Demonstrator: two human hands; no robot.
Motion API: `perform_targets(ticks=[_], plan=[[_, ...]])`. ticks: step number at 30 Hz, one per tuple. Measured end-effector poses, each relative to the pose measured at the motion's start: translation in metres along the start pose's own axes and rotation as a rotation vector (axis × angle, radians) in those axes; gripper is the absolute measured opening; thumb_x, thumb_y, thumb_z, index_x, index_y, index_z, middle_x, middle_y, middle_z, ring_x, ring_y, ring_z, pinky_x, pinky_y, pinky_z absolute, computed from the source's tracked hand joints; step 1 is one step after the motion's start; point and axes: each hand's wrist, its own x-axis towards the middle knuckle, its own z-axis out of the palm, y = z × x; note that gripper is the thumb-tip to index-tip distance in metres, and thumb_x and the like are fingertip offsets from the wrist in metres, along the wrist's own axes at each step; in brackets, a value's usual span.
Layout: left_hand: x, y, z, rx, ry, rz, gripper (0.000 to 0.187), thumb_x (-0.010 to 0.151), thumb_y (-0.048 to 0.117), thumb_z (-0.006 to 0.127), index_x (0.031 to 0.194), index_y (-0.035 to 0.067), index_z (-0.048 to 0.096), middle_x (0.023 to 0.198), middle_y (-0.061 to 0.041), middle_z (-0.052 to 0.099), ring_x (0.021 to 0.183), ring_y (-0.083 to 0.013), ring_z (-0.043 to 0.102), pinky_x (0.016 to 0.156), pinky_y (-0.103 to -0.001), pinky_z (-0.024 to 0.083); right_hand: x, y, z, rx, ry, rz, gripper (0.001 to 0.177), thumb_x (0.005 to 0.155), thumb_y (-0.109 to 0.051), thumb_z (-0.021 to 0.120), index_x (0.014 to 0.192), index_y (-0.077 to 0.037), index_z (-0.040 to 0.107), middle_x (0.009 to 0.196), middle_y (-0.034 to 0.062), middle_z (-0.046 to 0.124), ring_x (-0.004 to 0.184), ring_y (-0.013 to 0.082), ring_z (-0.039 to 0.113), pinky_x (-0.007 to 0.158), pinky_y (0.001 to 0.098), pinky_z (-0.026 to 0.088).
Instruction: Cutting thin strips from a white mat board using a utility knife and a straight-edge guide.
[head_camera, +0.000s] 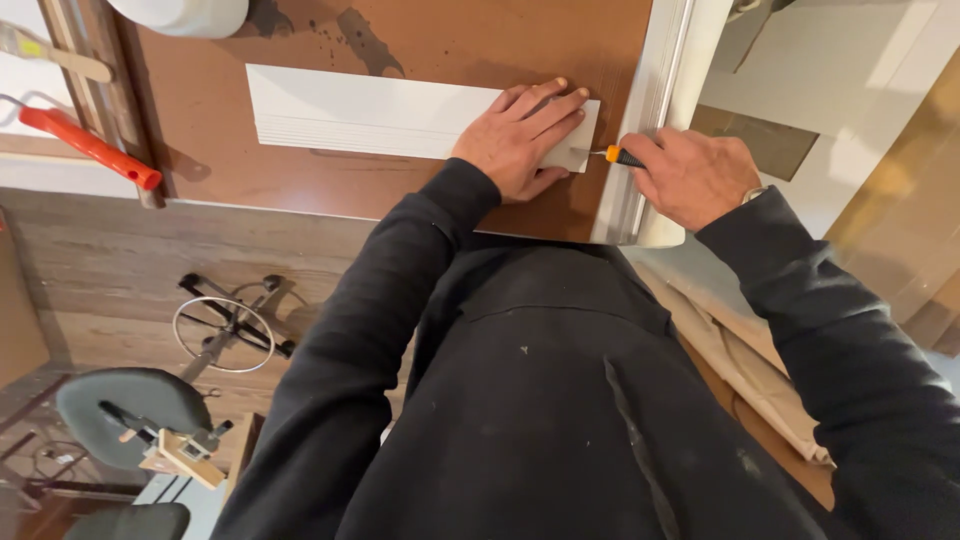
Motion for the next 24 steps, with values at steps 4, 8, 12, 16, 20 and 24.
perform_targets(ticks=[4, 8, 12, 16, 20, 24], plan=[[0.001, 0.001, -0.001, 0.012, -0.008, 0.003, 0.07, 0.083, 0.034, 0.083, 0.141, 0.004, 0.058, 0.156, -0.008, 0.046, 0.144, -0.0296, 0.042, 0.114, -0.048, 0.04, 0.0, 0.003, -0.003, 0.001, -0.003, -0.009, 0.025, 0.096, -0.027, 0.071, 0.119, -0.018, 0.065, 0.087, 0.002, 0.063, 0.077, 0.0224, 0.069, 0.058, 0.0375, 0.053], [0.0, 0.0, 0.001, 0.027, -0.002, 0.014, 0.071, 0.084, 0.036, 0.083, 0.143, 0.004, 0.058, 0.157, -0.008, 0.046, 0.145, -0.0294, 0.041, 0.115, -0.048, 0.04, -0.001, 0.007, -0.001, 0.019, -0.017, -0.006, 0.027, 0.095, -0.027, 0.071, 0.119, -0.018, 0.065, 0.086, 0.0024, 0.063, 0.075, 0.0236, 0.069, 0.056, 0.0386, 0.053], [-0.001, -0.001, 0.005, 0.033, -0.028, 0.002, 0.071, 0.086, 0.039, 0.082, 0.144, 0.004, 0.058, 0.158, -0.007, 0.046, 0.145, -0.0298, 0.041, 0.114, -0.048, 0.039, -0.003, 0.008, 0.004, 0.04, -0.049, -0.002, 0.026, 0.096, -0.027, 0.07, 0.12, -0.017, 0.063, 0.085, 0.0038, 0.062, 0.075, 0.0259, 0.069, 0.057, 0.0407, 0.053], [-0.003, -0.003, 0.009, 0.075, -0.03, 0.013, 0.072, 0.088, 0.041, 0.08, 0.146, 0.004, 0.057, 0.159, -0.007, 0.044, 0.147, -0.0289, 0.039, 0.116, -0.048, 0.038, -0.001, 0.008, 0.006, 0.065, -0.153, 0.031, 0.026, 0.098, -0.028, 0.067, 0.118, -0.014, 0.059, 0.084, 0.0091, 0.063, 0.074, 0.0323, 0.07, 0.058, 0.0452, 0.055], [-0.002, -0.005, 0.012, 0.095, -0.049, 0.017, 0.072, 0.089, 0.042, 0.079, 0.146, 0.004, 0.057, 0.16, -0.007, 0.044, 0.147, -0.0289, 0.038, 0.117, -0.049, 0.037, 0.0, 0.012, 0.014, 0.081, -0.279, 0.062, 0.026, 0.099, -0.029, 0.062, 0.114, -0.01, 0.054, 0.083, 0.0156, 0.064, 0.071, 0.0382, 0.07, 0.059, 0.049, 0.056], [-0.003, -0.005, 0.011, 0.093, -0.057, 0.006, 0.07, 0.091, 0.042, 0.077, 0.147, 0.005, 0.057, 0.161, -0.006, 0.044, 0.148, -0.028, 0.038, 0.116, -0.047, 0.038, 0.003, 0.015, 0.012, 0.069, -0.327, 0.066, 0.027, 0.1, -0.03, 0.06, 0.112, -0.007, 0.052, 0.081, 0.018, 0.065, 0.07, 0.0401, 0.07, 0.059, 0.0504, 0.057]])
